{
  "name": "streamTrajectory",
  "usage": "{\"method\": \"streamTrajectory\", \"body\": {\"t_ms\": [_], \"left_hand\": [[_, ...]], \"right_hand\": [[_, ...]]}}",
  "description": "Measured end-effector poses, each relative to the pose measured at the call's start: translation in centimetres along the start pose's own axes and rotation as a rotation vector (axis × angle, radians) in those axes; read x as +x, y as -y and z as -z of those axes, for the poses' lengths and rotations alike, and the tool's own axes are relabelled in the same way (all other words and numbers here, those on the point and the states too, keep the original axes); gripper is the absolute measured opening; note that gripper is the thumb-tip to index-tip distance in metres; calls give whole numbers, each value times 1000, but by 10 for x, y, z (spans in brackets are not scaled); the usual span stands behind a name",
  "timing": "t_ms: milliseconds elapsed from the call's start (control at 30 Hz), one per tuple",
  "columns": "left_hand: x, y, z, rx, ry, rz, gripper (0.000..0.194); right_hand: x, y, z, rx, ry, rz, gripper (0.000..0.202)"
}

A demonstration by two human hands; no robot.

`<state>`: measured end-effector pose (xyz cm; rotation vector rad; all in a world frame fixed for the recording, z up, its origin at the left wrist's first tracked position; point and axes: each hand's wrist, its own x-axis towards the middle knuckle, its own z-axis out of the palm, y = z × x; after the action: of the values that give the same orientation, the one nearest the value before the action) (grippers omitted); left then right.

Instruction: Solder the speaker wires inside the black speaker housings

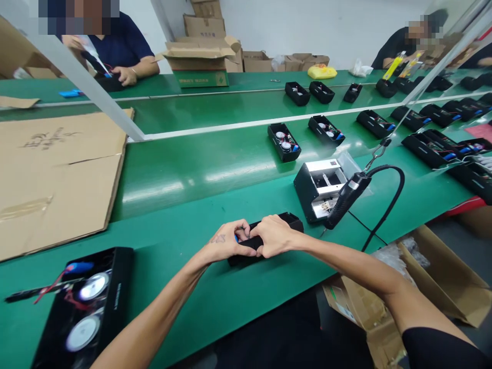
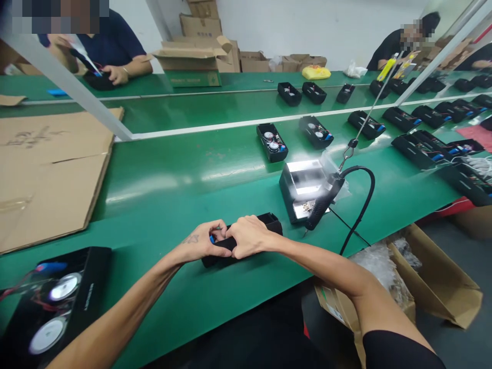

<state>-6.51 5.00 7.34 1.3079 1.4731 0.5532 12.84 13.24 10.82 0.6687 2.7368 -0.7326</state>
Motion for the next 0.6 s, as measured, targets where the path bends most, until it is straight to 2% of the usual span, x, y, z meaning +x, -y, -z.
{"method": "streamTrajectory", "body": {"t_ms": [267, 433, 600], "left_hand": [[1, -1, 2, 40, 3, 12, 45], [2, -1, 4, 89, 13, 27, 44], [3, -4, 7, 45, 32, 16, 44]], "right_hand": [[6, -4, 11, 61, 79, -3, 37], [12, -7, 16, 174, 126, -19, 31], [18, -6, 18, 208, 156, -88, 28]]}}
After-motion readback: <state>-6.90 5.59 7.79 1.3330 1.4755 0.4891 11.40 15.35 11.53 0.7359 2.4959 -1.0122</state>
